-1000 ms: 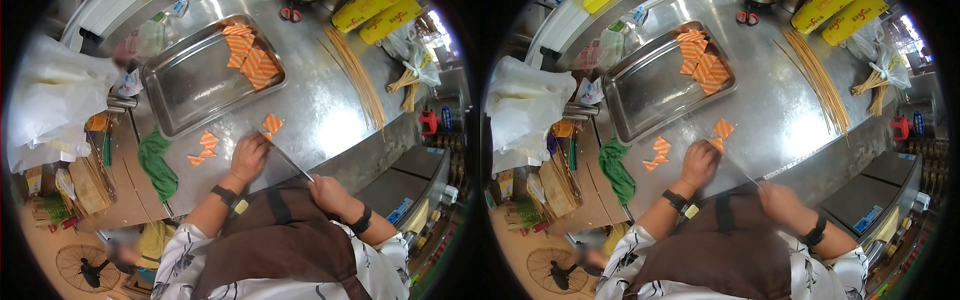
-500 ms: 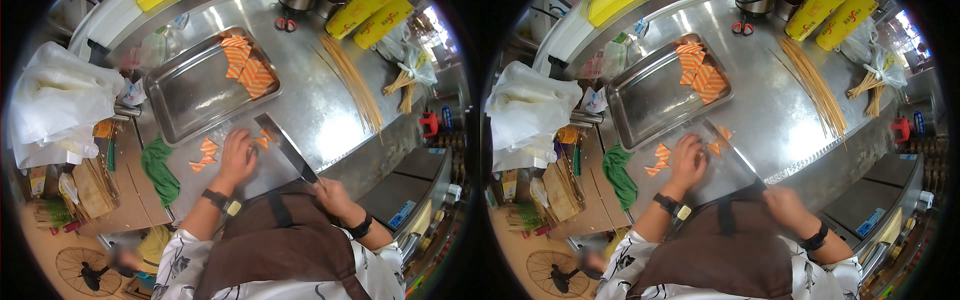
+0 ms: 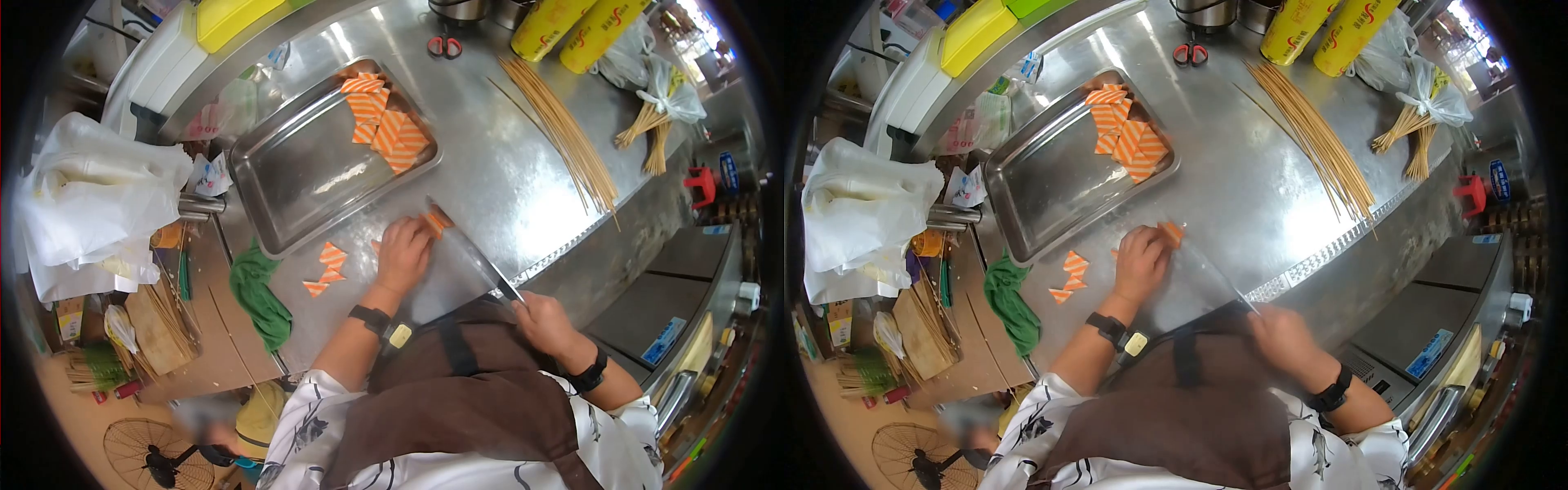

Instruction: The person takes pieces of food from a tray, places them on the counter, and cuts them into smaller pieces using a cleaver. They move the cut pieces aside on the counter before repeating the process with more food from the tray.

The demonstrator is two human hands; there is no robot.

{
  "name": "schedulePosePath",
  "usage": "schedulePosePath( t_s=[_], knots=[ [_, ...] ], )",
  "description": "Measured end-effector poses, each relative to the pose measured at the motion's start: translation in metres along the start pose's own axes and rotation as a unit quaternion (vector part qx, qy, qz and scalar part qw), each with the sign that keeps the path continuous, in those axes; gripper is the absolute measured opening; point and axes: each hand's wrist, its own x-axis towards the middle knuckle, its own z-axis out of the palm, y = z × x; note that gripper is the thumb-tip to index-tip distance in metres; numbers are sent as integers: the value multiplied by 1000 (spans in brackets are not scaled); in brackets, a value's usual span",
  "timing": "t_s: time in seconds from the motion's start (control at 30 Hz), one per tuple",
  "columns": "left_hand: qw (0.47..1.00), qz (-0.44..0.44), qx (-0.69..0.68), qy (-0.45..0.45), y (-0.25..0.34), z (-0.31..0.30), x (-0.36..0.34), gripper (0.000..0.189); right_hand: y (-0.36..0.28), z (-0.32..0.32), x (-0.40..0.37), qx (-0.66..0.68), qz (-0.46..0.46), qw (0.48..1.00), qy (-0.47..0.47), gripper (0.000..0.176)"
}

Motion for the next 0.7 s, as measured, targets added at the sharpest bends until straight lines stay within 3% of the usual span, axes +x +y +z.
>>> schedulePosePath(
  t_s=[0.07,0.7],
  knots=[
    [999,26,-18,-6,-2,3,-2,25,-3,-2,4,-17,4,1000,-12,22],
    [999,-15,-33,12,0,11,-3,22,-21,-5,18,-27,30,998,-52,22]
  ],
)
